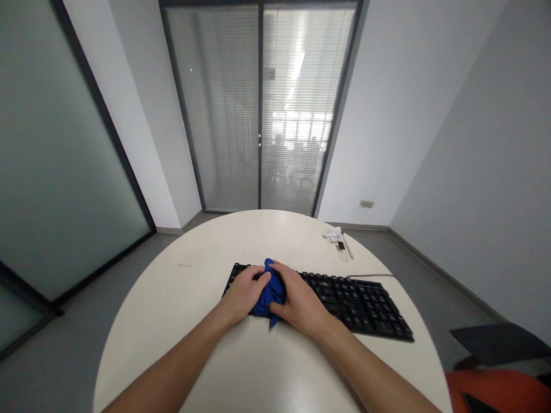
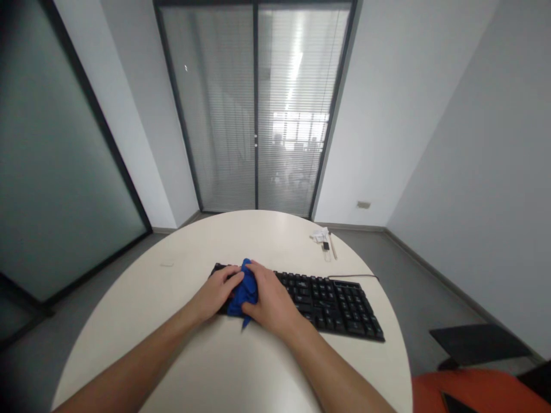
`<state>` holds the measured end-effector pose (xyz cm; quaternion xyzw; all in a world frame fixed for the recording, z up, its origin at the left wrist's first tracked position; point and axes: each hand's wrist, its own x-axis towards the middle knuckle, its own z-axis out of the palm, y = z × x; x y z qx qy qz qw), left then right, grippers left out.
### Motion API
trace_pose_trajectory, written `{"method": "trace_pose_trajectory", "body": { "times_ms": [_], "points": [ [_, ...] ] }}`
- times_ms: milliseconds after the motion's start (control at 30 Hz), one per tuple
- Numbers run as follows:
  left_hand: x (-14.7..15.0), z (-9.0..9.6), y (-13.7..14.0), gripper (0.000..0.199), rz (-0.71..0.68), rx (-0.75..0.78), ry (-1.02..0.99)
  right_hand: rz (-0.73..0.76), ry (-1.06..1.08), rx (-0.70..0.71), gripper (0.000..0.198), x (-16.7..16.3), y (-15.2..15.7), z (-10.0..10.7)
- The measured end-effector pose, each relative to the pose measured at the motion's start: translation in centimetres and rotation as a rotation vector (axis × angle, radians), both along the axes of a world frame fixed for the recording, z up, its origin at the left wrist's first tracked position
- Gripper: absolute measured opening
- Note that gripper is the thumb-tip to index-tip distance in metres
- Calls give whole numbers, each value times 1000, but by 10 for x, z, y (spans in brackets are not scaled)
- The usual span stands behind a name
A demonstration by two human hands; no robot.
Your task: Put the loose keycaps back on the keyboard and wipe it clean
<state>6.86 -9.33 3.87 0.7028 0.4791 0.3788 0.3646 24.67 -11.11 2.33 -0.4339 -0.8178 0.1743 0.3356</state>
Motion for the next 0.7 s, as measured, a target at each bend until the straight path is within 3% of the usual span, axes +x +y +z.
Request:
{"method": "trace_pose_trajectory", "body": {
  "times_ms": [133, 200, 300, 467, 700],
  "points": [
    [-10, -2, 6, 45, 83, 87, 176, 16, -71, -7, 64, 1, -1, 11],
    [-15, -9, 12, 38, 140, 217, 279, 29, -90, -9, 58, 2, -2, 16],
    [-20, -24, 20, 40, 98, 399, 442, 2, -92, -13, 52, 8, 0, 20],
    [-22, -43, 23, 48, 41, 418, 665, -156, -131, 23, 50, 30, 9, 21],
    [-21, -44, 22, 60, 13, 376, 779, 36, -191, -82, 50, 54, 10, 39]
  ]
}}
